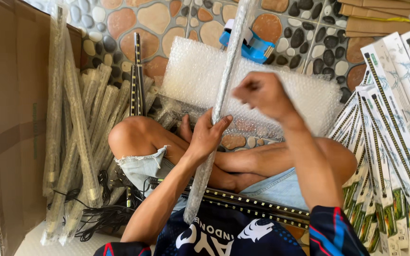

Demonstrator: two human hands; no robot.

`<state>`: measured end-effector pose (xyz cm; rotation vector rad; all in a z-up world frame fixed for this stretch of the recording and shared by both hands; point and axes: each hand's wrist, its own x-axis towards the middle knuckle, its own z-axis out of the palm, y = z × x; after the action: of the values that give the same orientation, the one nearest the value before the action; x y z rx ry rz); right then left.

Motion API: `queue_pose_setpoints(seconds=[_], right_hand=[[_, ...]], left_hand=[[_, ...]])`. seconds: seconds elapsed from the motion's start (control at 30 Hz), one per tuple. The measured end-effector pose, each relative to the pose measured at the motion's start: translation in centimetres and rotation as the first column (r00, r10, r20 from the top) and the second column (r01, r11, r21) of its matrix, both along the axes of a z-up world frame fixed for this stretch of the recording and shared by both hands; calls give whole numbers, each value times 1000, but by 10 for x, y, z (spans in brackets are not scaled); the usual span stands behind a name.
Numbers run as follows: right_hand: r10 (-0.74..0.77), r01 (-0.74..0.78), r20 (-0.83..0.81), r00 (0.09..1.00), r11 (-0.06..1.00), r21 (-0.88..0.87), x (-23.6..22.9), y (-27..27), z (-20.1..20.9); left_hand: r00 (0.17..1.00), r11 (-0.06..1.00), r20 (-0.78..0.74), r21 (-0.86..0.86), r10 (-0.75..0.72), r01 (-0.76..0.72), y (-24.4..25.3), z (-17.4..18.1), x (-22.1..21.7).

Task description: The person takes a long LED light strip and slides it into a narrow cardboard sleeve by hand. They then insert the sleeved strip into a protective bubble wrap tube and seal the end with tape using a hand-held dispenser.

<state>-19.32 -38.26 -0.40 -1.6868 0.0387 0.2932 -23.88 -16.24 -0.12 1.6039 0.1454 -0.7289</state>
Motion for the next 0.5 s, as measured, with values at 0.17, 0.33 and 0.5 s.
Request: queue_pose_setpoints(seconds=[0.17, 0.33, 0.5], right_hand=[[-123, 123, -47, 991, 992, 9, -14, 19, -70], [-161, 164, 35, 986, 981, -103, -3, -3, -102], [-88, 388, 421, 903, 589, -708, 55, -91, -138]], left_hand=[[974, 924, -220, -358, 57, -135, 2, 20, -5], [904, 806, -428, -539, -10, -246, 19, 28, 6], [922, 859, -386, -456, 44, -232, 32, 35, 52]])
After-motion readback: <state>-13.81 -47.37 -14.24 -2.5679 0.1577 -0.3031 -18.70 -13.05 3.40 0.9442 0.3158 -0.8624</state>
